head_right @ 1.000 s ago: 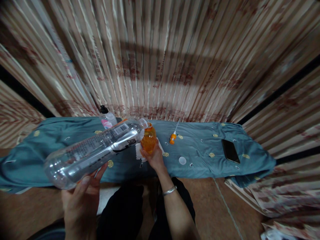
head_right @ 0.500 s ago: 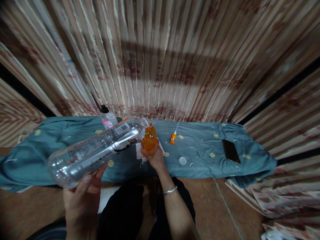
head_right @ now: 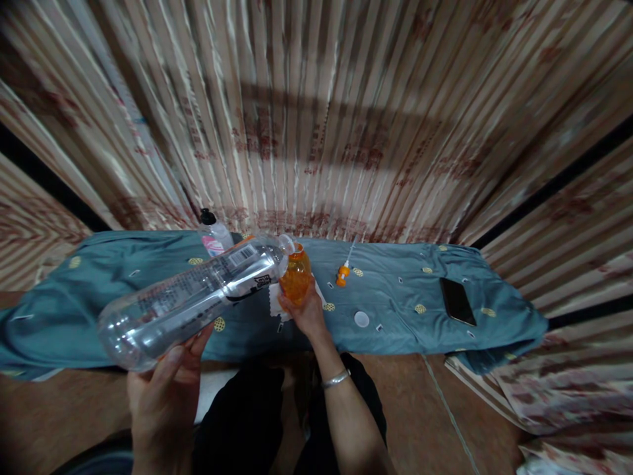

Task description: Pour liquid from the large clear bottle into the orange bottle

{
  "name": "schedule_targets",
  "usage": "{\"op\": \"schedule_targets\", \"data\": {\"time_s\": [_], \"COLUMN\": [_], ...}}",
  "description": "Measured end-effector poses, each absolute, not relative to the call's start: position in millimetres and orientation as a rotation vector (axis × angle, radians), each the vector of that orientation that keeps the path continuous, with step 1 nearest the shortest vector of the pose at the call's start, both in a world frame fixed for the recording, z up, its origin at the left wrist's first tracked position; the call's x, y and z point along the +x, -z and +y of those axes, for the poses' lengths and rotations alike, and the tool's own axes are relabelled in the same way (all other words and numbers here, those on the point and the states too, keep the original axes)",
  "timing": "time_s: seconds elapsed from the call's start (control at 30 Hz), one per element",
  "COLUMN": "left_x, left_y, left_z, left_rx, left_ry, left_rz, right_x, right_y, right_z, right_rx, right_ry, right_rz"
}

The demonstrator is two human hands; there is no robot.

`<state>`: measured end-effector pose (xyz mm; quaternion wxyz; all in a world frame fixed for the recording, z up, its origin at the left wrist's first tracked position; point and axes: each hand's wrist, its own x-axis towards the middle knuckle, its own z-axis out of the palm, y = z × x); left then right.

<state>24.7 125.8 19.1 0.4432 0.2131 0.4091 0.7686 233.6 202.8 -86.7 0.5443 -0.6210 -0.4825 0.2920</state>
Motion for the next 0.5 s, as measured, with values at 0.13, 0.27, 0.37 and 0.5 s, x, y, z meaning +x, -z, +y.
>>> {"op": "schedule_targets", "data": {"time_s": [0.13,0.27,0.37,0.5], "left_x": [24.3,23.7,23.4,23.3], "left_y": [-18.0,-15.0,-15.7,-17.8], "left_z": [125.5,126.3,126.0,124.8], "left_rx": [0.517,0.537,0.553,0.543], "left_ry": [-1.896,-1.907,-1.908,-1.900], "left_rz": [1.043,1.047,1.041,1.048], "right_x": [234.5,235.5,235.9,235.8], "right_y": [87.0,87.4,87.0,87.7], "right_z": [203.4,203.7,203.3,203.3], "right_rx": [-1.506,-1.518,-1.515,-1.514], "right_ry": [-0.688,-0.676,-0.680,-0.681], "right_rz": [-1.150,-1.162,-1.172,-1.166]}}
